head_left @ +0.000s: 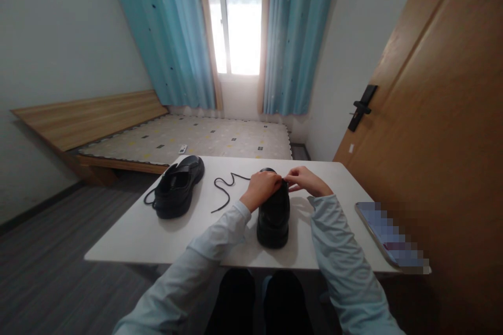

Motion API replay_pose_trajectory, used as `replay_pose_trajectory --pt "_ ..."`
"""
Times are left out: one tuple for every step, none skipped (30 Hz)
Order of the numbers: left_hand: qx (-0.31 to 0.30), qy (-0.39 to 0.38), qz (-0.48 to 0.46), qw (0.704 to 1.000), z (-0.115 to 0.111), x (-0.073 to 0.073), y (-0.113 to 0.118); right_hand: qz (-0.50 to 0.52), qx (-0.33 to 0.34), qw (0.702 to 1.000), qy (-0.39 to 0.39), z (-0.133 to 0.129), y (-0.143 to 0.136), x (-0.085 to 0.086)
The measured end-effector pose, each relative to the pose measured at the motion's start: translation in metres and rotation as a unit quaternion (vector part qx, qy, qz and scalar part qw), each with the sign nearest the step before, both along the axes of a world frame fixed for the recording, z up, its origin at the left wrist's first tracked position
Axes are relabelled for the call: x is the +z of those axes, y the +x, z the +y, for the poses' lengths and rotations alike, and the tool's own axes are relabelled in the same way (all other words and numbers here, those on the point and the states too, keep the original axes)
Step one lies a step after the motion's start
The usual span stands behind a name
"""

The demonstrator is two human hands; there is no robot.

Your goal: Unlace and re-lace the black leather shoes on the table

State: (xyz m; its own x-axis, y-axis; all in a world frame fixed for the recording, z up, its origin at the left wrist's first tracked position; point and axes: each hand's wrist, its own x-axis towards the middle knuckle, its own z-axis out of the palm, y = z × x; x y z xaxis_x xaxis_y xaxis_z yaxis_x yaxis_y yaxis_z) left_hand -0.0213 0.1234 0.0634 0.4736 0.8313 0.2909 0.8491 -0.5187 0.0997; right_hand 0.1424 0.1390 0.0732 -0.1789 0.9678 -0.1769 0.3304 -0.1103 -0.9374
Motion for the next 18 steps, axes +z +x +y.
replay_pose_trajectory --pt "0.001 0.000 -0.001 1.000 0.000 0.000 0.000 0.003 0.001 1.000 0.000 0.001 0.000 -0.001" --pt "0.004 -0.001 -0.003 1.000 0.000 -0.001 0.000 0.007 0.003 1.000 -0.001 0.001 0.001 -0.002" --pt "0.008 -0.003 -0.005 1.000 0.001 -0.001 0.000 0.013 0.007 1.000 -0.004 0.002 0.002 -0.002" --pt "0.013 -0.005 -0.008 1.000 0.001 -0.002 0.000 0.018 0.011 1.000 -0.007 0.002 0.003 -0.003" --pt "0.018 -0.008 -0.011 1.000 0.001 -0.003 0.000 0.023 0.017 1.000 -0.010 0.003 0.003 -0.004" --pt "0.020 -0.010 -0.014 1.000 0.002 -0.004 0.001 0.026 0.024 0.999 -0.012 0.004 0.005 -0.005" --pt "0.021 -0.012 -0.016 1.000 0.003 -0.005 0.001 0.025 0.031 0.999 -0.013 0.004 0.006 -0.006" --pt "0.019 -0.013 -0.017 1.000 0.004 -0.006 0.001 0.022 0.039 0.999 -0.012 0.005 0.007 -0.007" --pt "0.018 -0.014 -0.018 1.000 0.005 -0.006 0.001 0.018 0.045 0.999 -0.010 0.006 0.007 -0.008" --pt "0.017 -0.014 -0.019 1.000 0.005 -0.007 0.002 0.013 0.048 0.999 -0.008 0.007 0.008 -0.009" --pt "0.016 -0.014 -0.021 1.000 0.006 -0.008 0.001 0.009 0.049 0.999 -0.006 0.008 0.009 -0.011" --pt "0.015 -0.015 -0.024 0.999 0.007 -0.008 0.001 0.008 0.047 0.999 -0.005 0.009 0.009 -0.012" --pt "0.014 -0.015 -0.030 0.999 0.008 -0.008 0.001 0.008 0.045 0.999 -0.003 0.010 0.009 -0.013" --pt "0.012 -0.016 -0.036 0.999 0.009 -0.009 0.001 0.009 0.045 0.999 -0.002 0.011 0.008 -0.014" --pt "0.011 -0.016 -0.043 0.999 0.009 -0.009 0.001 0.010 0.045 0.999 -0.002 0.011 0.008 -0.015" --pt "0.011 -0.017 -0.049 0.999 0.010 -0.010 0.001 0.010 0.045 0.999 -0.001 0.011 0.008 -0.015" --pt "0.012 -0.017 -0.053 0.998 0.010 -0.010 0.001 0.009 0.045 0.999 0.001 0.011 0.007 -0.015" --pt "0.014 -0.016 -0.053 0.998 0.010 -0.010 0.001 0.006 0.044 0.999 0.004 0.011 0.007 -0.015"
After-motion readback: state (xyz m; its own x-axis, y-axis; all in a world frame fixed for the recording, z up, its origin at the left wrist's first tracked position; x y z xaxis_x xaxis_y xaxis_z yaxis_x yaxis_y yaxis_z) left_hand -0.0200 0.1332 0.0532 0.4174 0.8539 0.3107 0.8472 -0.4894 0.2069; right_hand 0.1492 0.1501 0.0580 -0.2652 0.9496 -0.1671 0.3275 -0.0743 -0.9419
